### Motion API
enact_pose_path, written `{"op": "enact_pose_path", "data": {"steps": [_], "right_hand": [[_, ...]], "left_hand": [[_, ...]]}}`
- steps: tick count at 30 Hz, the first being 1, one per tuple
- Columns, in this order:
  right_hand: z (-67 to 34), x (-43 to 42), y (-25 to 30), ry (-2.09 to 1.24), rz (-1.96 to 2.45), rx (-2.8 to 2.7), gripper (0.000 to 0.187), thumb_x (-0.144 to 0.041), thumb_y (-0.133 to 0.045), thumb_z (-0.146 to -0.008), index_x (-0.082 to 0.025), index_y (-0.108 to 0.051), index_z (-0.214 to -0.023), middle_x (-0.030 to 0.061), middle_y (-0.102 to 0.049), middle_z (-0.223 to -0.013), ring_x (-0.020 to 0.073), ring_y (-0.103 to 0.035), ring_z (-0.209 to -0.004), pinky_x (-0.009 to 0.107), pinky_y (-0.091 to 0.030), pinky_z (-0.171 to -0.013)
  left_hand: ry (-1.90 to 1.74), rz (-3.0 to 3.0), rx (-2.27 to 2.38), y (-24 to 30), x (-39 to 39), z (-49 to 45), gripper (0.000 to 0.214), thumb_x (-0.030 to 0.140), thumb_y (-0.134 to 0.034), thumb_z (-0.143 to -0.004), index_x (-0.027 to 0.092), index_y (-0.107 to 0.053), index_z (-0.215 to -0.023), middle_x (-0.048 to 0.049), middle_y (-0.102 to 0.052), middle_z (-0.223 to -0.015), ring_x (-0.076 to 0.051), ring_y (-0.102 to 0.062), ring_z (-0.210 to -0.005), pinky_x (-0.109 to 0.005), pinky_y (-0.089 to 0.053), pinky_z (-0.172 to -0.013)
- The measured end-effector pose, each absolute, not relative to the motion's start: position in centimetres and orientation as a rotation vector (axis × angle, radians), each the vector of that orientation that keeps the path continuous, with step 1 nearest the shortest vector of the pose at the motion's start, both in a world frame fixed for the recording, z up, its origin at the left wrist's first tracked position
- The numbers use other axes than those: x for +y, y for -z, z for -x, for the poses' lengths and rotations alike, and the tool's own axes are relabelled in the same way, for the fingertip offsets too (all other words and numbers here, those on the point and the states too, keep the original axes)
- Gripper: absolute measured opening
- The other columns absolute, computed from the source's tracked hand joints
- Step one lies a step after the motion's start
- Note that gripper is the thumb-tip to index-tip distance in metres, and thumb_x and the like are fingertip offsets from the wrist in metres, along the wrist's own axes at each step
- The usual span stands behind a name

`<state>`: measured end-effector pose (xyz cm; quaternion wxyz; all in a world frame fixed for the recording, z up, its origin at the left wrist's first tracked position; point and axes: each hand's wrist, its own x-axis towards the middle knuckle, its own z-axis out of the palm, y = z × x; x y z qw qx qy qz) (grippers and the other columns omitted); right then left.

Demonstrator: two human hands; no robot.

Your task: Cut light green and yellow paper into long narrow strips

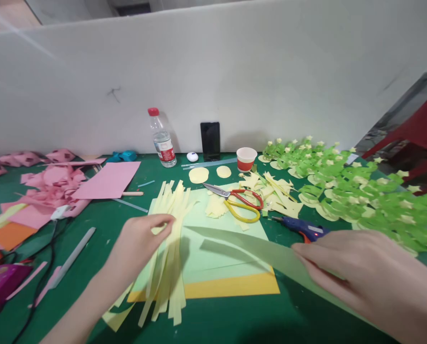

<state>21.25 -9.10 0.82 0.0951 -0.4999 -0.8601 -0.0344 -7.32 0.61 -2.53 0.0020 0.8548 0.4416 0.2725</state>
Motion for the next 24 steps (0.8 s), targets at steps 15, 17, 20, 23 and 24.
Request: {"op": "enact_pose_path", "data": {"steps": [15,17,20,23,24], "right_hand": [[-17.9,-8.5,1.1,0.149,1.238,-2.7,0.016,-0.01,-0.053,-0.062,-0.019,-0.044,-0.052,-0.0035,-0.051,-0.046,0.0106,-0.041,-0.037,0.027,-0.017,-0.042],[-17.8,-8.4,1.0,0.133,1.268,-2.709,0.018,-0.009,-0.052,-0.064,-0.019,-0.043,-0.052,-0.0027,-0.052,-0.046,0.01,-0.04,-0.037,0.026,-0.018,-0.042],[-18.0,-8.2,0.4,0.09,1.306,-2.693,0.022,-0.005,-0.047,-0.07,-0.018,-0.046,-0.053,-0.0021,-0.053,-0.046,0.009,-0.041,-0.038,0.025,-0.02,-0.043],[-19.0,-8.4,-0.4,0.085,1.326,-2.609,0.028,-0.006,-0.04,-0.079,-0.018,-0.049,-0.055,-0.0022,-0.052,-0.045,0.0093,-0.044,-0.039,0.025,-0.023,-0.043],[-19.4,-8.4,-0.6,0.091,1.342,-2.574,0.031,-0.008,-0.037,-0.082,-0.019,-0.05,-0.056,-0.0024,-0.052,-0.045,0.0096,-0.045,-0.039,0.025,-0.024,-0.042]], "left_hand": [[-1.034,-2.715,0.578,1.8,-5.2,-0.7,0.016,0.009,-0.041,-0.087,0.01,-0.057,-0.088,-0.007,-0.068,-0.082,-0.015,-0.064,-0.079,-0.024,-0.054,-0.075],[-0.999,-2.702,0.64,2.0,-5.0,-0.6,0.013,0.009,-0.045,-0.086,0.012,-0.058,-0.086,-0.0048,-0.068,-0.079,-0.014,-0.064,-0.079,-0.027,-0.052,-0.085],[-0.977,-2.703,0.727,2.5,-4.2,0.1,0.009,0.009,-0.05,-0.084,0.014,-0.057,-0.085,-0.0015,-0.068,-0.078,-0.013,-0.065,-0.084,-0.035,-0.042,-0.1],[-1.083,-2.718,0.787,2.7,-2.9,1.9,0.015,0.005,-0.049,-0.082,0.017,-0.055,-0.075,-0.0017,-0.071,-0.083,-0.015,-0.065,-0.091,-0.042,-0.041,-0.1],[-1.157,-2.728,0.805,2.7,-2.4,2.6,0.018,0.003,-0.049,-0.081,0.017,-0.055,-0.071,-0.0026,-0.071,-0.083,-0.017,-0.066,-0.091,-0.043,-0.043,-0.098]]}}
